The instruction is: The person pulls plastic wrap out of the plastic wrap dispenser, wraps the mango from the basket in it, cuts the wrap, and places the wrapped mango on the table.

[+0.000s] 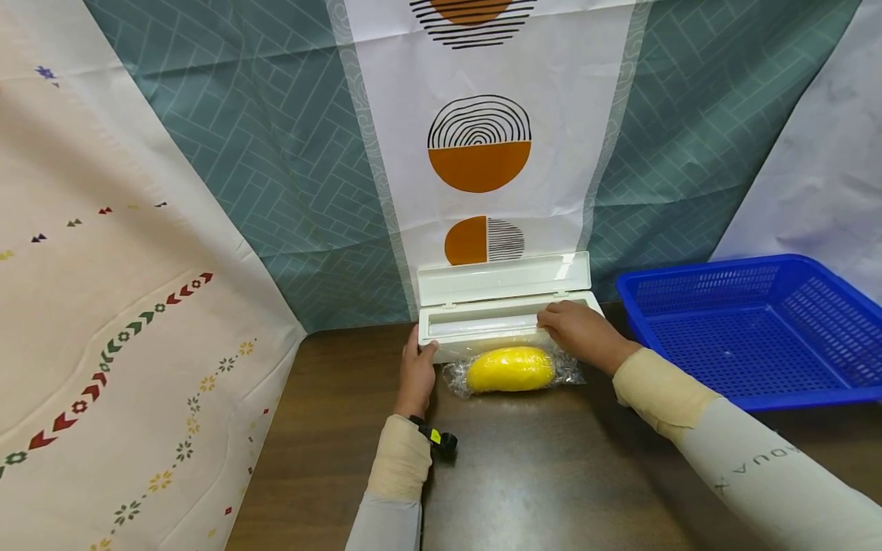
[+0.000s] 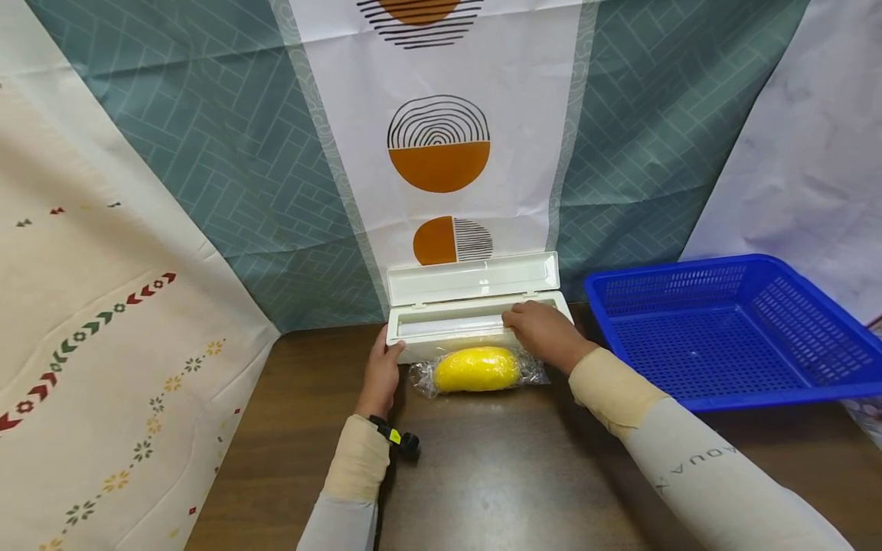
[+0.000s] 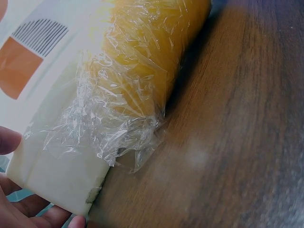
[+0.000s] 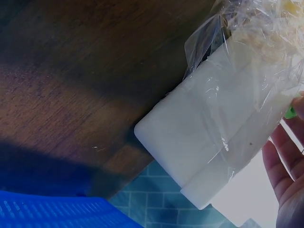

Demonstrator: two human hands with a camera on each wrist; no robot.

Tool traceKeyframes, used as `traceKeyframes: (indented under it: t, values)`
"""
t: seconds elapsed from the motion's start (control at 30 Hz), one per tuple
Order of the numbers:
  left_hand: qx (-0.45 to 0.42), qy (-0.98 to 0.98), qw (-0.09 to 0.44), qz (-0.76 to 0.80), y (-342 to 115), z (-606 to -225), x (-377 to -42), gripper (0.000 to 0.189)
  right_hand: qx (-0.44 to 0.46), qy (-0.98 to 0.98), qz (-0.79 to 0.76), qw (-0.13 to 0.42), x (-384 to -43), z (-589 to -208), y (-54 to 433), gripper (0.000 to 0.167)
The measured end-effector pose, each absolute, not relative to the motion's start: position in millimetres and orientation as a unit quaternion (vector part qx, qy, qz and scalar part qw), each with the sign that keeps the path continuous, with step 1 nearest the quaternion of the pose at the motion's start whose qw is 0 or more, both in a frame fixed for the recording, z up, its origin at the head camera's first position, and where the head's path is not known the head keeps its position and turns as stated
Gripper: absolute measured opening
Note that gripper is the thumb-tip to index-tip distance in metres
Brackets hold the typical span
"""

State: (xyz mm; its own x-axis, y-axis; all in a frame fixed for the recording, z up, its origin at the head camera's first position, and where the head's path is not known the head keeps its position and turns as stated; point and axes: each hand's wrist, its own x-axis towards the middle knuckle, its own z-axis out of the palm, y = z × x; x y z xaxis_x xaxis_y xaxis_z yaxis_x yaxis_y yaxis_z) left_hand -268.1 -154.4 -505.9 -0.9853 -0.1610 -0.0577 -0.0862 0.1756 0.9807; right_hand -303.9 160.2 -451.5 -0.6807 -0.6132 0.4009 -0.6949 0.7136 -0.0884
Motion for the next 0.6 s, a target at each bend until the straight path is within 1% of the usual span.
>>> traceKeyframes:
  t: [0.27,0.6]
  values:
    - [0.079,-0.759,0.021,-0.646,-153.8,-504.3,-266.5,0.063,0.361,-0.909,0.111,0.174,-303.2,-451.5,162.6,0.005]
    - [0.076,-0.761,0.024,-0.644,-153.5,-504.9,-266.8,0.060,0.358,-0.912,0.113,0.168,-304.0,-451.7,167.3,0.007]
